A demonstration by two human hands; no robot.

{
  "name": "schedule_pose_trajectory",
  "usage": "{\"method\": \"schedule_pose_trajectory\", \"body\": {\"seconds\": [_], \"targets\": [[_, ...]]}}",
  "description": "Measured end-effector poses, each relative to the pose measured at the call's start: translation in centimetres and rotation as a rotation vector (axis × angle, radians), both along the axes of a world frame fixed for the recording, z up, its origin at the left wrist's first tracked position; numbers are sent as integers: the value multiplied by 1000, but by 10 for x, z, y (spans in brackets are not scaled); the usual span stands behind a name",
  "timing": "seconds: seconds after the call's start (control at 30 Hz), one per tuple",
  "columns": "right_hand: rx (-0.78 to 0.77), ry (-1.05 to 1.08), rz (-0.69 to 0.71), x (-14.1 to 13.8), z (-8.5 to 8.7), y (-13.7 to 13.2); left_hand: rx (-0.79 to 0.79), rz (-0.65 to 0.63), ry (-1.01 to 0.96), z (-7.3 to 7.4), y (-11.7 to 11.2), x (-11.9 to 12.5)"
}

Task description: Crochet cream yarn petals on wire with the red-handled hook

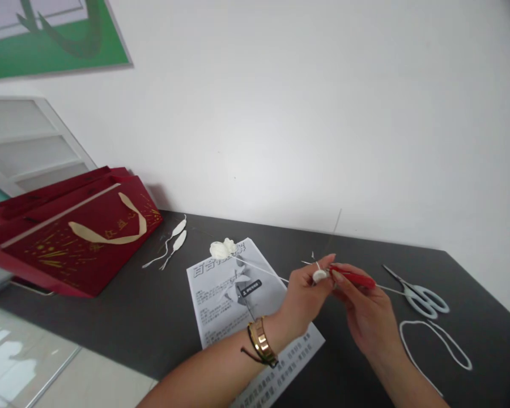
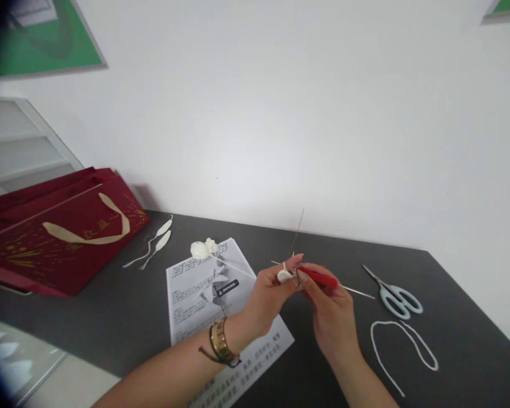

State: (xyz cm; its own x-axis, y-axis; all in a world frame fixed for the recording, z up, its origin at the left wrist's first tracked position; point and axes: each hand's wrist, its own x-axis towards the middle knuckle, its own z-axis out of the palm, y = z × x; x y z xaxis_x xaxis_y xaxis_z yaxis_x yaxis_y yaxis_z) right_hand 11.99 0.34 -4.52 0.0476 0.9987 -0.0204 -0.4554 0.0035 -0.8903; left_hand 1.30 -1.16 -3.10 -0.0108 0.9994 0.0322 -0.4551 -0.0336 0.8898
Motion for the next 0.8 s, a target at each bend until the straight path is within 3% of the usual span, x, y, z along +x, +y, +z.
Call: {"method": "schedule_pose_trajectory", "body": {"seconds": [0.17,0.37,0.6,0.8], "targets": [[-17,-9,43,2,2,2,22,67,47,3,2,-7],[35,-204,62,6,-2,2,0,90,-30,2,4,-10],[9,-108,110,1,-1,-1,-41,5,-146,8,2,-10],[29,-175,64,0,-4,-3,-78,-16,-229,6,1,-7]]}}
